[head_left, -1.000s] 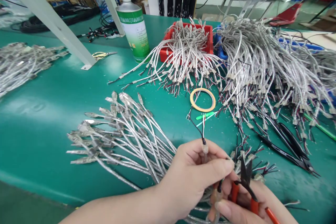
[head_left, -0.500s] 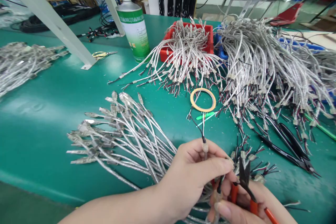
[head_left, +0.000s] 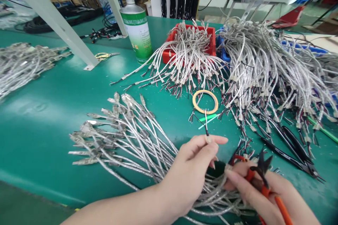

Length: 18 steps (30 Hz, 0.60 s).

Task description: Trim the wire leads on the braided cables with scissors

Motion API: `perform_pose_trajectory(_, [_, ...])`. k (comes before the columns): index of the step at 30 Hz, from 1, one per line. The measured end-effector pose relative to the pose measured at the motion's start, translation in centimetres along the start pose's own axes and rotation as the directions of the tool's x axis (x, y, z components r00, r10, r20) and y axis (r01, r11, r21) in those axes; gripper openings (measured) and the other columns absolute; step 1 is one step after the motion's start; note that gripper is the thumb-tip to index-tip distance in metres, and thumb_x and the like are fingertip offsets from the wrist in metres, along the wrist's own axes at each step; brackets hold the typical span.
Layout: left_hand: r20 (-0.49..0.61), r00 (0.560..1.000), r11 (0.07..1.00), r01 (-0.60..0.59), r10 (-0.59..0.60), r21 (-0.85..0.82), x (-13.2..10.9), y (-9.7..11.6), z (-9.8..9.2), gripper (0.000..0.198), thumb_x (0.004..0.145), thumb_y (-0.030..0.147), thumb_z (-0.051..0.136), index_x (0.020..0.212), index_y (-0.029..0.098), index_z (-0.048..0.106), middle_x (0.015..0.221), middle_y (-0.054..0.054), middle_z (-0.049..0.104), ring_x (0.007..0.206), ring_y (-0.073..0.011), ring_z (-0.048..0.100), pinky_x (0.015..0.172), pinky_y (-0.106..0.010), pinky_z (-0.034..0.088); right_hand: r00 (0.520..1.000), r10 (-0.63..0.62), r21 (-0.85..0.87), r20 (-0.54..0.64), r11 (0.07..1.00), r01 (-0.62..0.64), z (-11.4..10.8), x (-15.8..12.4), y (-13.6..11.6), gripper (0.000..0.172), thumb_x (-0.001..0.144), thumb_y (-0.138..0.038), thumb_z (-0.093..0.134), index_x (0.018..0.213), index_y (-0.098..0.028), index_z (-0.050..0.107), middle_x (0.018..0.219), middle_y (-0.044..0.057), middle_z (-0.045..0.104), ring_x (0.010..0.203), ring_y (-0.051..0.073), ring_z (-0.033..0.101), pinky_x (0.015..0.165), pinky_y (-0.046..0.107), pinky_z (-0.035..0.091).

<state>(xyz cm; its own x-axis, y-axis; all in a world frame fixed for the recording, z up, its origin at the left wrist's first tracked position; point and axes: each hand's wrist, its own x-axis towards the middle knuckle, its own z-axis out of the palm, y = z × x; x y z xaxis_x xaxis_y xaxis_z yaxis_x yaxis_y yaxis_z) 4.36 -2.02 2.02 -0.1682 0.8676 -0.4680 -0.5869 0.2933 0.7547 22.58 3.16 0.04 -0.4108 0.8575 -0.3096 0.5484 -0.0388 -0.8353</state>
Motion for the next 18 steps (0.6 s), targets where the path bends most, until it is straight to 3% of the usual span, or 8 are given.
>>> perform_pose_trajectory(3, [0.064, 0.997, 0.999, 0.038, -0.036, -0.027, -0.1, 0.3, 0.2, 0.017, 0.081, 0.030, 0.073, 0.094, 0.022, 0.079, 0.078, 0.002, 0.064, 0.079, -0.0110, 0.053, 0.082, -0.026, 0.039, 0.995, -0.073, -0.091, -0.068, 0.994, 0.067, -1.3, 0.9, 0.1, 0.024, 0.075, -0.046, 0.078, 0.062, -0.027, 0.074, 0.058, 0.001, 0.070, 0.053, 0.021, 0.065, 0.054, 0.022, 0.058])
perform_pose_trajectory(5, [0.135, 0.987, 0.990, 0.102, -0.089, -0.097, -0.1, 0.5, 0.3, 0.023, 0.069, 0.033, 0.085, 0.085, 0.018, 0.076, 0.075, 0.001, 0.066, 0.075, -0.0109, 0.055, 0.077, -0.025, 0.041, 0.985, -0.118, -0.027, -0.127, 0.993, 0.115, -1.6, 1.0, 0.0, 0.035, 0.081, -0.053, 0.071, 0.058, -0.028, 0.070, 0.051, -0.001, 0.063, 0.047, 0.017, 0.059, 0.047, 0.018, 0.054])
perform_pose_trajectory(8, [0.169, 0.972, 0.971, 0.188, -0.163, -0.147, -0.1, 0.5, 0.5, 0.038, 0.053, 0.030, 0.094, 0.075, 0.016, 0.066, 0.062, 0.005, 0.061, 0.059, -0.0083, 0.050, 0.062, -0.023, 0.037, 0.981, -0.069, 0.202, -0.182, 0.974, 0.106, -1.2, 0.8, 0.1, 0.027, 0.082, -0.055, 0.071, 0.074, -0.030, 0.076, 0.064, -0.001, 0.073, 0.054, 0.016, 0.064, 0.051, 0.014, 0.056])
perform_pose_trajectory(10, [0.166, 0.971, 0.973, 0.194, -0.173, -0.123, -0.1, 0.2, 0.6, 0.044, 0.049, 0.028, 0.096, 0.072, 0.017, 0.060, 0.059, 0.006, 0.060, 0.056, -0.0076, 0.049, 0.060, -0.023, 0.035, 0.990, 0.007, 0.344, -0.142, 0.938, 0.043, -0.6, 0.5, 0.3, 0.021, 0.078, -0.052, 0.077, 0.088, -0.033, 0.079, 0.080, 0.000, 0.080, 0.066, 0.018, 0.072, 0.059, 0.014, 0.060])
perform_pose_trajectory(15, [0.184, 0.974, 0.991, 0.135, -0.133, 0.005, -0.3, -0.5, 0.5, 0.046, 0.055, 0.032, 0.094, 0.071, 0.018, 0.053, 0.066, 0.004, 0.060, 0.065, -0.0105, 0.051, 0.068, -0.027, 0.038, 0.995, 0.069, 0.506, -0.066, 0.862, -0.026, 1.0, 0.0, -0.6, 0.021, 0.072, -0.047, 0.085, 0.086, -0.032, 0.081, 0.092, 0.002, 0.083, 0.089, 0.022, 0.077, 0.077, 0.015, 0.060])
perform_pose_trajectory(18, [0.160, 0.985, 0.998, 0.058, -0.060, 0.019, -0.4, -0.5, 0.4, 0.037, 0.069, 0.039, 0.085, 0.077, 0.019, 0.055, 0.074, 0.003, 0.058, 0.073, -0.0123, 0.050, 0.075, -0.029, 0.039, 0.987, 0.157, 0.605, -0.044, 0.790, -0.098, 1.3, -0.1, -1.8, 0.021, 0.069, -0.048, 0.087, 0.078, -0.030, 0.079, 0.093, 0.000, 0.082, 0.082, 0.017, 0.074, 0.069, 0.009, 0.057])
